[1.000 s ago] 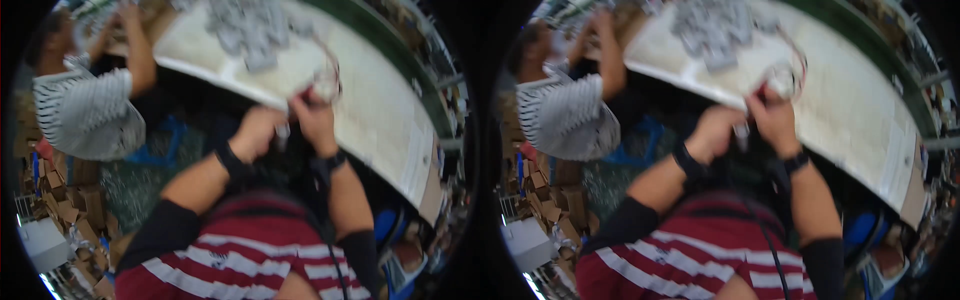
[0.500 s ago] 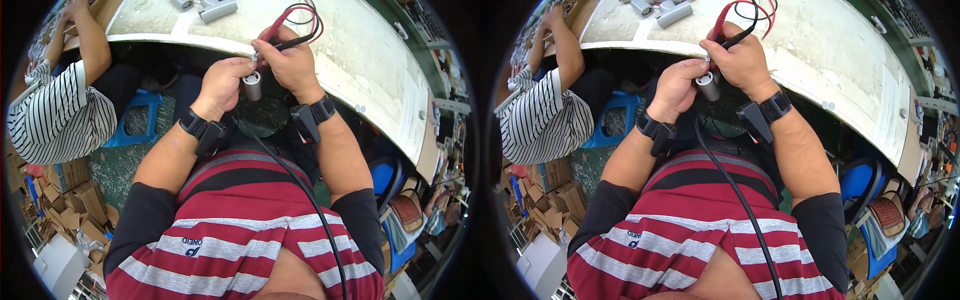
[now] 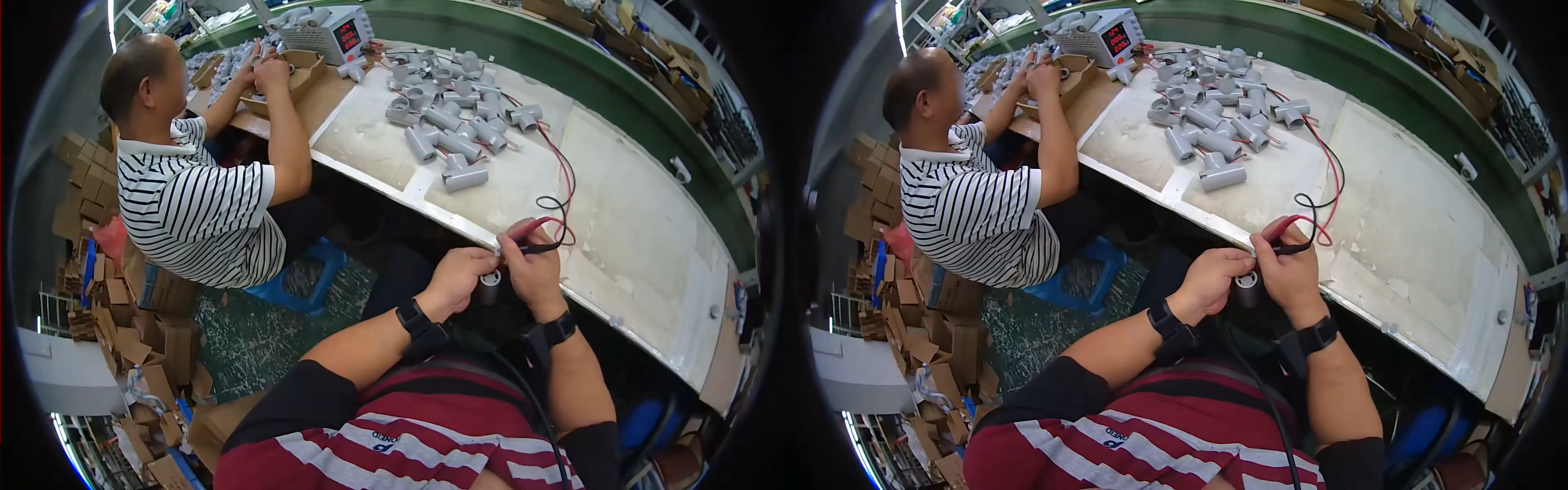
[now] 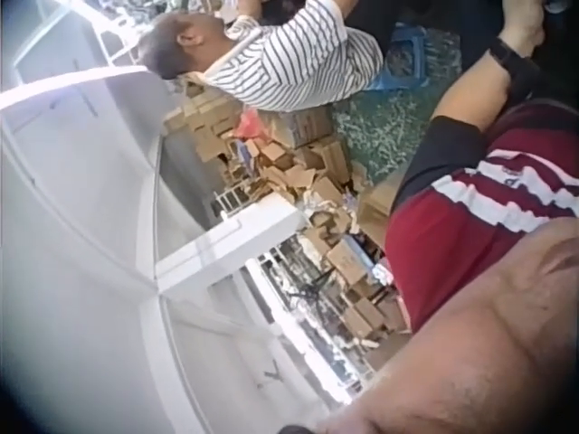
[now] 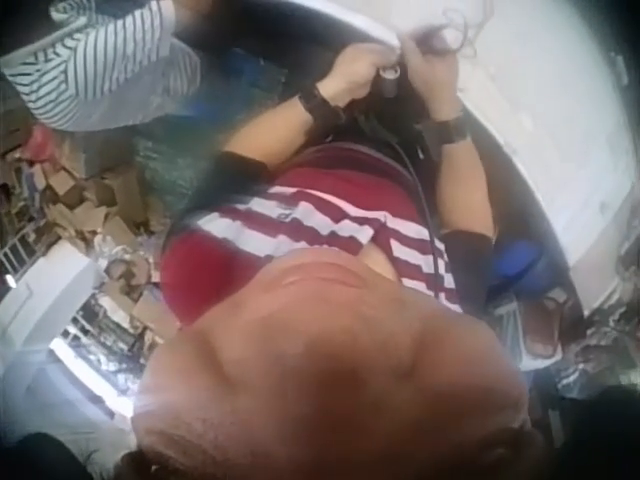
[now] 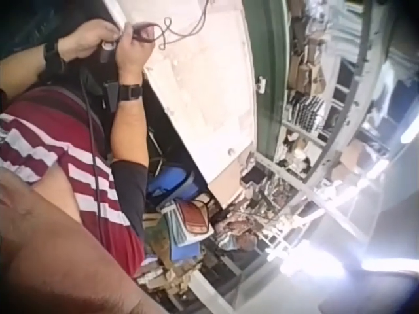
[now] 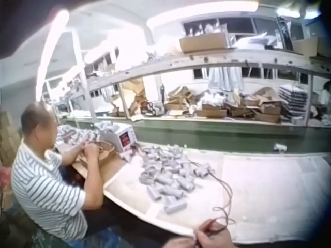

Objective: The person picks up a grey plastic component, touches its wires with a multimeter probe, and places it back on the table, repeating this process for several components.

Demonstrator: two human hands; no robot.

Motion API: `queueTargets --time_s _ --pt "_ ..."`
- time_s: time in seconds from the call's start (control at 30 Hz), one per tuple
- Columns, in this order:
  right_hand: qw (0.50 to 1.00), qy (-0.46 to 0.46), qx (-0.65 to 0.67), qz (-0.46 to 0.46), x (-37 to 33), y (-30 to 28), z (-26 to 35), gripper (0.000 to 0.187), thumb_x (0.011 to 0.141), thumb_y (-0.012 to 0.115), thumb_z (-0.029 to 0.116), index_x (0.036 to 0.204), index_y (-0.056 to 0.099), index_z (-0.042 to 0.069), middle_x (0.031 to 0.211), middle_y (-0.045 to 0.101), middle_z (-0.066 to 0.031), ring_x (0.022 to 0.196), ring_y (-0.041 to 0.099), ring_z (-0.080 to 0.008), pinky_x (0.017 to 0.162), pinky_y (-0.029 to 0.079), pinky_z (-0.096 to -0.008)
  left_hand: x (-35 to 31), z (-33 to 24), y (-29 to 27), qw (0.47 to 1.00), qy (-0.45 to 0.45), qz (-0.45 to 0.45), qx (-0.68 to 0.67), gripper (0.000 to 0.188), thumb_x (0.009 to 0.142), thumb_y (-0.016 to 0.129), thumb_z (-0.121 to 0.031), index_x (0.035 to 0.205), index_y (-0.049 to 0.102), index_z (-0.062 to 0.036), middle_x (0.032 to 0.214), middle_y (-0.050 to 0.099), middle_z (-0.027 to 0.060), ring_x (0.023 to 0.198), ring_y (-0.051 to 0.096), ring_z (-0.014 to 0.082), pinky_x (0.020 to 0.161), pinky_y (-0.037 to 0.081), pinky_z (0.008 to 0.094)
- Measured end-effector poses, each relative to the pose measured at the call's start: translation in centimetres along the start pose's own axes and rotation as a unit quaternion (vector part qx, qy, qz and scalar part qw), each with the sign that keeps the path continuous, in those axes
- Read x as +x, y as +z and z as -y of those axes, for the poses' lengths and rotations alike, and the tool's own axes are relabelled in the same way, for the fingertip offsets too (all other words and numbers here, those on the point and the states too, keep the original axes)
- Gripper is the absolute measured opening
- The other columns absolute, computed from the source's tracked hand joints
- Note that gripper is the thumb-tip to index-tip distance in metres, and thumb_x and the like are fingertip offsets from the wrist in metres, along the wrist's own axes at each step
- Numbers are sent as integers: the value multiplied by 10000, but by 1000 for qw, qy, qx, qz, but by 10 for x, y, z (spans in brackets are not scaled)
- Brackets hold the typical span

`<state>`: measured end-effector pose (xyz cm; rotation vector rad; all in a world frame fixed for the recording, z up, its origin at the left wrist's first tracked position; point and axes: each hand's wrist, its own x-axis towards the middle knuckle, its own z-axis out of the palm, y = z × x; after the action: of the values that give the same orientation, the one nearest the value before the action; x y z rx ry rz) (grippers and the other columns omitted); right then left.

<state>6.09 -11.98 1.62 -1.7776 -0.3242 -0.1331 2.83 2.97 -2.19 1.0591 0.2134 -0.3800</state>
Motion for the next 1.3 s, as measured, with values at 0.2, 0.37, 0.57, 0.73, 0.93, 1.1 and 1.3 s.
queueTargets --time_s 0.2,0.37,0.57,0.73,0.93,1.1,1.3 --pt "996 4 -56 -66 -4 19 16 125 904 697 97 889 614 5 731 628 -59 668 589 -132 591 466 -313 -3 2 -6 1000 2 -4 -24 211 943 623 -73 1067 707 75 979 723 93 875 646 154 809 492 269" --pt "984 119 -97 -89 2 12 17 217 906 649 182 908 614 -32 799 680 -187 733 660 -329 688 512 -429 1 0 5 999 -11 -26 27 206 928 634 -94 1039 714 60 927 725 99 862 669 178 767 520 288" --pt "985 -14 -138 -102 -24 11 20 204 878 665 155 988 640 -15 866 694 -190 782 681 -363 730 544 -446 -3 -3 1 999 -34 -9 -5 216 972 552 -114 1107 655 19 1046 690 127 927 669 219 823 560 347" --pt "923 109 227 -291 -22 -78 31 146 926 680 158 877 605 42 735 628 -46 575 597 -128 492 498 -270 -17 -14 -32 997 26 19 -66 229 984 561 -118 1133 643 36 1049 674 134 963 654 258 897 538 437" --pt "917 222 192 -270 -35 -190 20 194 922 668 190 846 599 25 678 610 -60 544 593 -142 459 485 -285 -44 -152 44 943 132 97 -290 381 1015 539 -405 1153 607 -56 1127 645 167 1018 623 339 904 509 546" --pt "951 170 -15 -258 -36 -215 -26 208 906 668 210 817 628 26 647 623 -58 506 587 -179 475 474 -322 -42 -139 107 952 -46 198 -229 382 1000 555 -439 1190 577 -108 1183 617 150 1033 611 357 868 503 580" --pt "962 226 79 -134 -36 -245 -18 221 912 672 228 807 616 42 627 598 -27 520 581 -145 484 469 -306 11 -183 216 938 154 311 -15 421 921 688 -164 1293 502 -97 1247 579 139 982 617 288 822 537 450"
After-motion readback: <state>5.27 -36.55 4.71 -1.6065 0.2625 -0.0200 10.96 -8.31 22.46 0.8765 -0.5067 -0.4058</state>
